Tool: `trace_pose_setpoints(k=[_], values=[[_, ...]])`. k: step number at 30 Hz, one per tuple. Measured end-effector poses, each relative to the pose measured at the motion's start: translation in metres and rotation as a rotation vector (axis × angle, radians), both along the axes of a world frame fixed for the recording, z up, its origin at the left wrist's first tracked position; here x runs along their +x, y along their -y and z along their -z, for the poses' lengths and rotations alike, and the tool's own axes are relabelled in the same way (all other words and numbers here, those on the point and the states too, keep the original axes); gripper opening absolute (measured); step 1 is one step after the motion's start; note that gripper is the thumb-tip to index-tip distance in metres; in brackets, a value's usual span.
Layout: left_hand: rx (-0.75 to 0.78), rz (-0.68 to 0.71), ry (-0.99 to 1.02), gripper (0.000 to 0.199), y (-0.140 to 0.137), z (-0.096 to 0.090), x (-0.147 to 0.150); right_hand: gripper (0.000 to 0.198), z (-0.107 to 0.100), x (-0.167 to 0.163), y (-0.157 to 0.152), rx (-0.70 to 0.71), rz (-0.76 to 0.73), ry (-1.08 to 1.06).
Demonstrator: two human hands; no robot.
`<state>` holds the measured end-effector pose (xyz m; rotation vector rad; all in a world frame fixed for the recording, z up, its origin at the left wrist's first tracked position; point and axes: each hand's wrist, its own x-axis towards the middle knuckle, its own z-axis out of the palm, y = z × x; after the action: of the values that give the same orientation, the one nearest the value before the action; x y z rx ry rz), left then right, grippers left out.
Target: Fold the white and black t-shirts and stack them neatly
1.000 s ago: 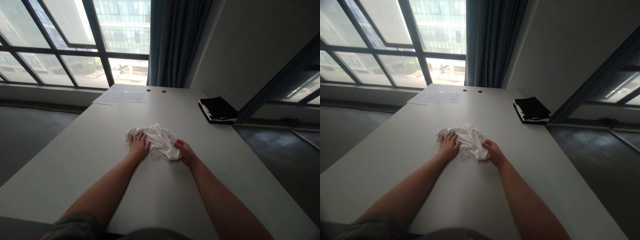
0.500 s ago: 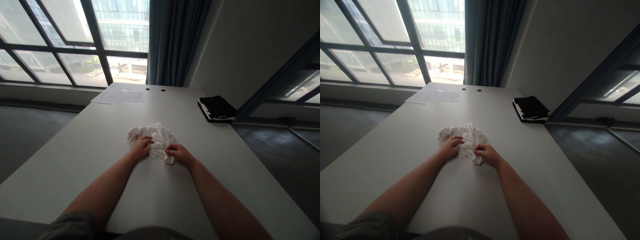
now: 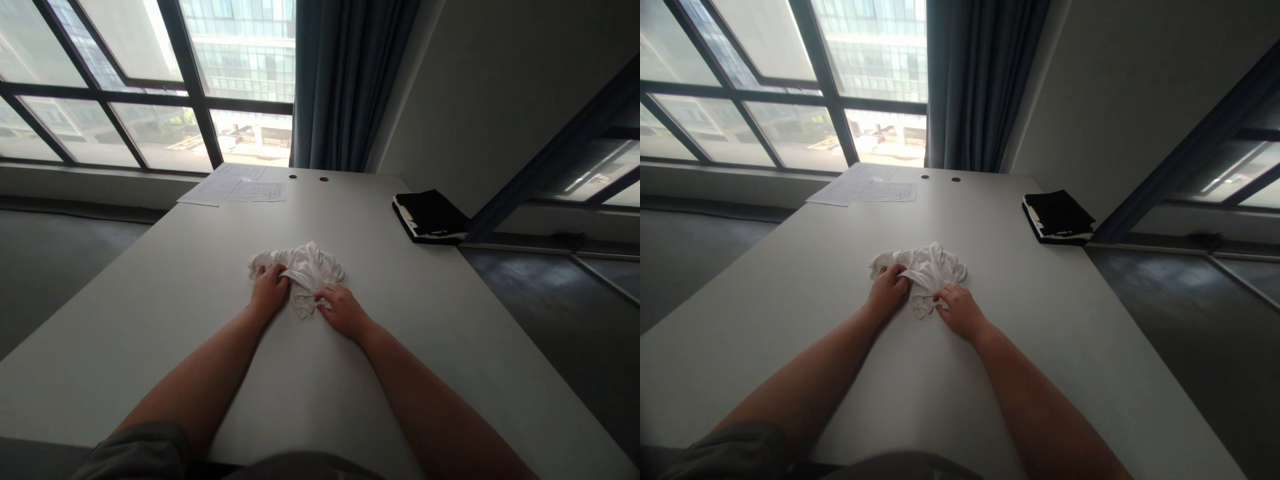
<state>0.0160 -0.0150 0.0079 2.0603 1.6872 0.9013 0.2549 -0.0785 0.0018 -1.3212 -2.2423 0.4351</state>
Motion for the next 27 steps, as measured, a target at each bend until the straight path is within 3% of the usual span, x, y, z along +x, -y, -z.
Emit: trace_pose_setpoints(k=[5, 14, 18, 20, 22, 25, 27], values=[[-0.012, -0.007, 0.062, 0.025, 0.001, -0.001, -0.001, 0.013, 0.004, 0.015, -0.008, 0.057, 0.158, 0.033], [0.037, 0.008, -0.014, 0.026, 0.002, -0.009, -0.008, 0.011, 0.013, 0.082, -0.028, 0.168, 0.583, 0.055], [0.017, -0.015, -0.017, 0.033, 0.000, -0.010, -0.010, 0.012, 0.007, 0.086, -0.027, 0.288, 0.697, 0.026], [0.052, 0.052, -0.015, 0.035, -0.001, -0.006, -0.008, 0.022, -0.002, 0.076, -0.023, 0.377, 0.667, -0.003], [0.104, 0.184, -0.047, 0.029, -0.002, -0.001, -0.006, 0.038, -0.008, 0.060, -0.016, 0.411, 0.519, -0.043], [0.114, 0.362, -0.121, 0.018, 0.000, 0.003, -0.001, 0.060, -0.006, 0.032, -0.005, 0.285, 0.164, -0.046], [0.069, 0.471, -0.093, 0.025, 0.003, 0.002, 0.002, 0.075, 0.003, 0.019, -0.002, 0.160, 0.032, -0.010]])
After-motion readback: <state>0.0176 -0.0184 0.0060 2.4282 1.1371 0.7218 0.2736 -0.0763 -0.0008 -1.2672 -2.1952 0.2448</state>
